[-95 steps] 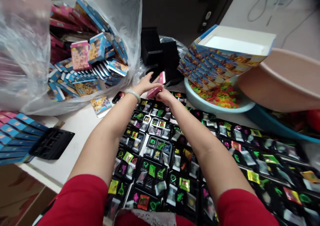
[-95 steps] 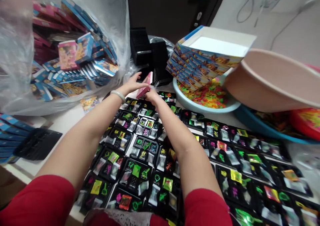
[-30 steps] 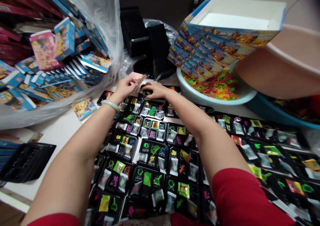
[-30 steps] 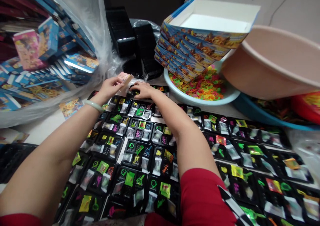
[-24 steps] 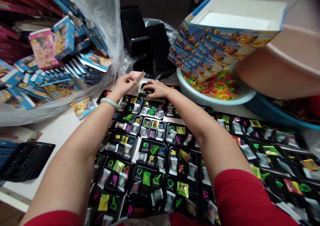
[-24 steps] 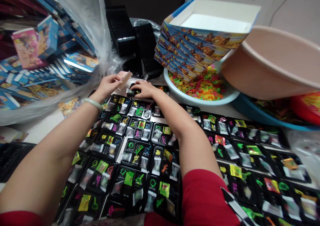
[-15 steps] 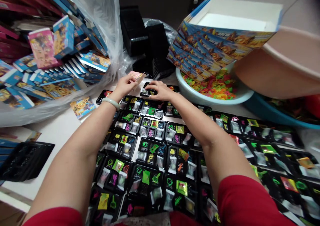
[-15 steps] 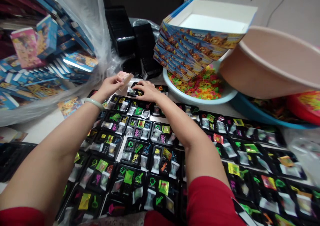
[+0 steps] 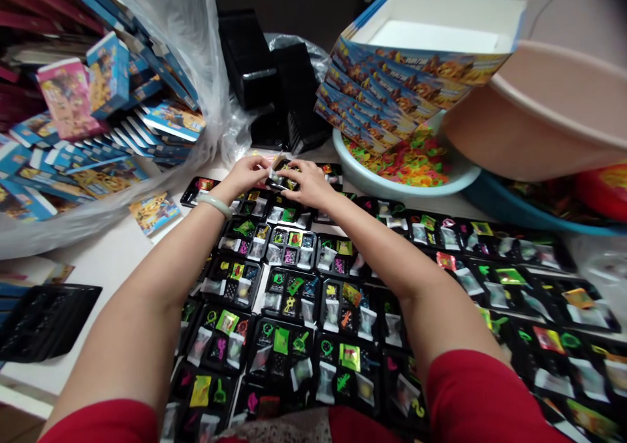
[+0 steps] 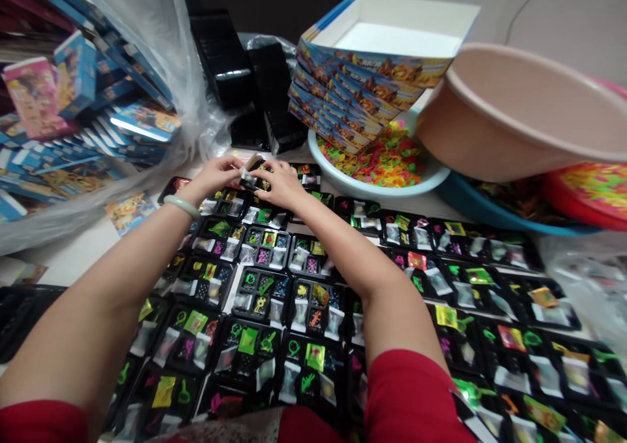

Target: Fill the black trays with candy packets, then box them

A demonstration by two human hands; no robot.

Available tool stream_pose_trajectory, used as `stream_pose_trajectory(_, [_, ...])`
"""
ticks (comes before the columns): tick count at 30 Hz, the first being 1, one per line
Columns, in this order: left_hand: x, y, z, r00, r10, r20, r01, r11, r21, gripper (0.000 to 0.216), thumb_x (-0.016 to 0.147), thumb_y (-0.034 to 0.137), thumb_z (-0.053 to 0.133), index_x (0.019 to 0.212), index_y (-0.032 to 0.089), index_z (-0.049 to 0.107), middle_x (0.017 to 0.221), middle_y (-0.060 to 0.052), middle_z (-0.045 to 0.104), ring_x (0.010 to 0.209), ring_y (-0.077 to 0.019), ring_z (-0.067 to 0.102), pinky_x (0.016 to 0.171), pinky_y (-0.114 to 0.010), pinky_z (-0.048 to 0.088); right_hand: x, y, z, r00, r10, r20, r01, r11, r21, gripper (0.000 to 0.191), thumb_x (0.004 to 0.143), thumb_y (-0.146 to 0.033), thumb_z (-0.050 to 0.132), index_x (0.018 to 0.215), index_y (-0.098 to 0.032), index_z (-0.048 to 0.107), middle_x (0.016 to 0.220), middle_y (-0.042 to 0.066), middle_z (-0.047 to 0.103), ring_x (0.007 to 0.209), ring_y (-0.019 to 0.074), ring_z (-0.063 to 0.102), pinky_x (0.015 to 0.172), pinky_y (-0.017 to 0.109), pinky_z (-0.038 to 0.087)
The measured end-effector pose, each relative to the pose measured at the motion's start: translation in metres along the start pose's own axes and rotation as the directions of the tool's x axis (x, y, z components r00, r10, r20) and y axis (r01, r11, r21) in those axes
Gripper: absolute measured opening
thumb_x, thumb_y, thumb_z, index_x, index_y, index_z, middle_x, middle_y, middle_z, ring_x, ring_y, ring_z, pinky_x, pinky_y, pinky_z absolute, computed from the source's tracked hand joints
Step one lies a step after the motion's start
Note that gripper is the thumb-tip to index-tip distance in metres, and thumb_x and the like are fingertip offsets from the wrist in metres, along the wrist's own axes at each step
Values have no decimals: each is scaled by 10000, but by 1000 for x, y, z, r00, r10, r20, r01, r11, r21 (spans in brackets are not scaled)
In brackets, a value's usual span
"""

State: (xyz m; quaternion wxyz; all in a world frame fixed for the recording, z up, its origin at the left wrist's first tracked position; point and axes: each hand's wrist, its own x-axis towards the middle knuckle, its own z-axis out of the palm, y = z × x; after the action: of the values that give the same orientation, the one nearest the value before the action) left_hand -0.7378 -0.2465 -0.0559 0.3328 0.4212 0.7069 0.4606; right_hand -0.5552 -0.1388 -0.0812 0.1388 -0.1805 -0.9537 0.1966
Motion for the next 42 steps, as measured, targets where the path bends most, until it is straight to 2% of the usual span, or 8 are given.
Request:
stream_pose_trajectory(2, [1,1,2,1000,-14,0,14,999,42,124,724,216,723,783,164,627,669,26,613,576,-121,588,570,-234,536,-2,-1,0,1000,5,9,-5,1000,0,596,872,-394,749,1449,-326,615,1506,110,538,1347,387,467,1102,591,416])
stream_pose_trajectory(6, [5,0,9,996,88,12,-89,973,212,89,698,178,699,768,163,646,697,25,613,594,-124,576,565,-223,509,-5,1,-1,1000,-6,-2,6,1000,-13,716,864,-359,754,1535,-314,506,1517,125,516,1337,387,482,1090,589,429])
stream_pose_trajectory(10, [10,1,20,992,118,-42,-97,937,337,92,708,189,712,718,173,622,643,27,588,579,-130,558,576,-230,494,-7,5,-1,1000,-3,2,3,1000,-15,571,872,-344,745,1421,-290,597,1494,127,520,1340,375,491,1085,574,438])
stream_pose_trajectory(17, [6,8,12,999,-8,-51,12,996,90,91,788,210,696,819,173,619,658,28,596,550,-122,573,563,-239,542,-4,10,-3,998,-16,-53,18,999,33,372,854,-349,764,1206,-251,692,1413,127,568,1325,351,508,1075,535,444])
stream_pose_trajectory(26, [8,0,-13,999,36,-28,-33,995,95,175,783,296,749,780,177,620,681,13,634,567,-115,571,583,-226,535,13,-8,-8,999,-34,3,34,999,-40,326,875,-374,765,1187,-280,746,1399,120,583,1325,371,489,1073,557,408])
stream_pose_trajectory(33, [6,1,-9,997,67,24,-69,995,79,183,779,310,774,824,170,667,804,-22,701,679,-146,635,614,-236,555,14,-11,-16,998,-42,41,44,998,-43,499,856,-347,782,1332,-279,651,1427,121,563,1286,359,529,1044,541,442])
stream_pose_trajectory(38, [8,-1,-5,994,101,28,-103,990,91,169,770,280,781,773,167,654,746,-13,672,670,-139,616,610,-226,545,10,-7,-11,996,-63,68,67,996,-63,414,892,-367,761,1296,-318,688,1428,114,564,1326,373,509,1072,587,417])
stream_pose_trajectory(42, [8,-3,-9,997,71,19,-72,994,82,195,787,300,792,777,166,651,698,-3,645,618,-139,608,636,-270,567,6,-2,-10,995,-84,45,84,996,11,567,878,-357,773,1416,-315,599,1488,122,512,1357,363,498,1079,567,428])
